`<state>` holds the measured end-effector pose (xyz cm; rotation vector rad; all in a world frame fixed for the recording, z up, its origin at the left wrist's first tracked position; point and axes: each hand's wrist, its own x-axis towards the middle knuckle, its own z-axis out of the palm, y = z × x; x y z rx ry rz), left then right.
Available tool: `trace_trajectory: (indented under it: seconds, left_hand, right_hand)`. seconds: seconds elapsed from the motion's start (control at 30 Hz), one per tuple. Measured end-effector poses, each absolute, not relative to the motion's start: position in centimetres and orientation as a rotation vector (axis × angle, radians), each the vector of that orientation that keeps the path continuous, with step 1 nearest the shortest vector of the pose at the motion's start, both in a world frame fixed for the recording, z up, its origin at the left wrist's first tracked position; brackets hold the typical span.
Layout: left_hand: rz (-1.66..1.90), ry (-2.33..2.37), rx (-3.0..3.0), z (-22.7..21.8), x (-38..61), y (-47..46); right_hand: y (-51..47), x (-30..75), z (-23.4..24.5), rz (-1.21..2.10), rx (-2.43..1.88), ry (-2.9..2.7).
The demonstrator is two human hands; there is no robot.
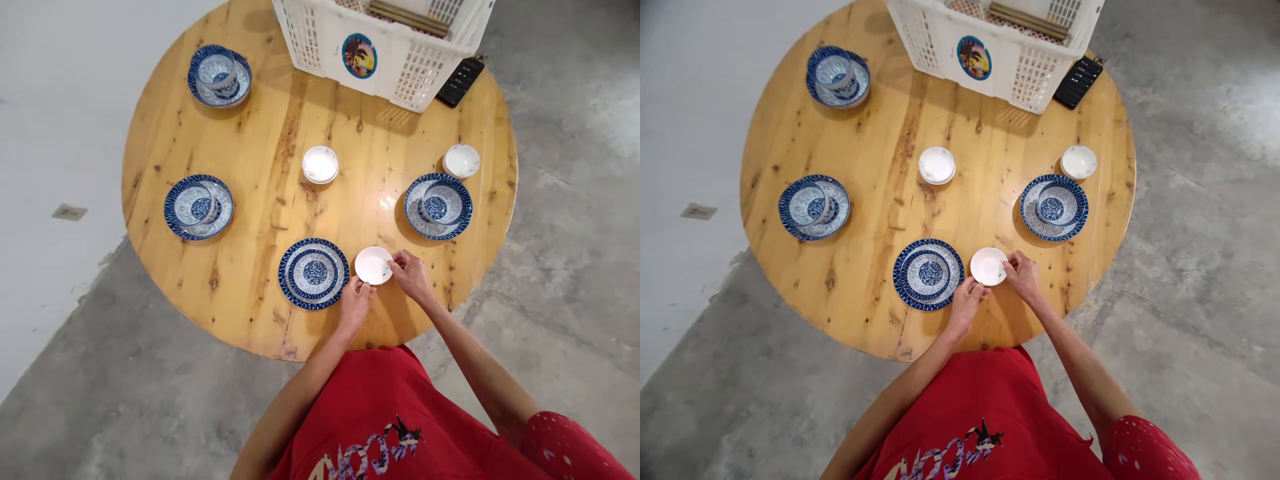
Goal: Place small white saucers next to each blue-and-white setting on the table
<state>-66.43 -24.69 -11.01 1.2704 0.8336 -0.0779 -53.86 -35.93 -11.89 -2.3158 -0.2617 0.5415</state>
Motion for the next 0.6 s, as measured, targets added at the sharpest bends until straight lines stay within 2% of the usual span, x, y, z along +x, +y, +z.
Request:
trace_trajectory:
  seconds: [0.6]
  left_hand:
    - [0.017, 0.833, 1.222, -12.0, -65.5, -25.8]
  right_hand:
    - [-34.9, -52.2, -13.8, 0.503, -2.265, -0.312]
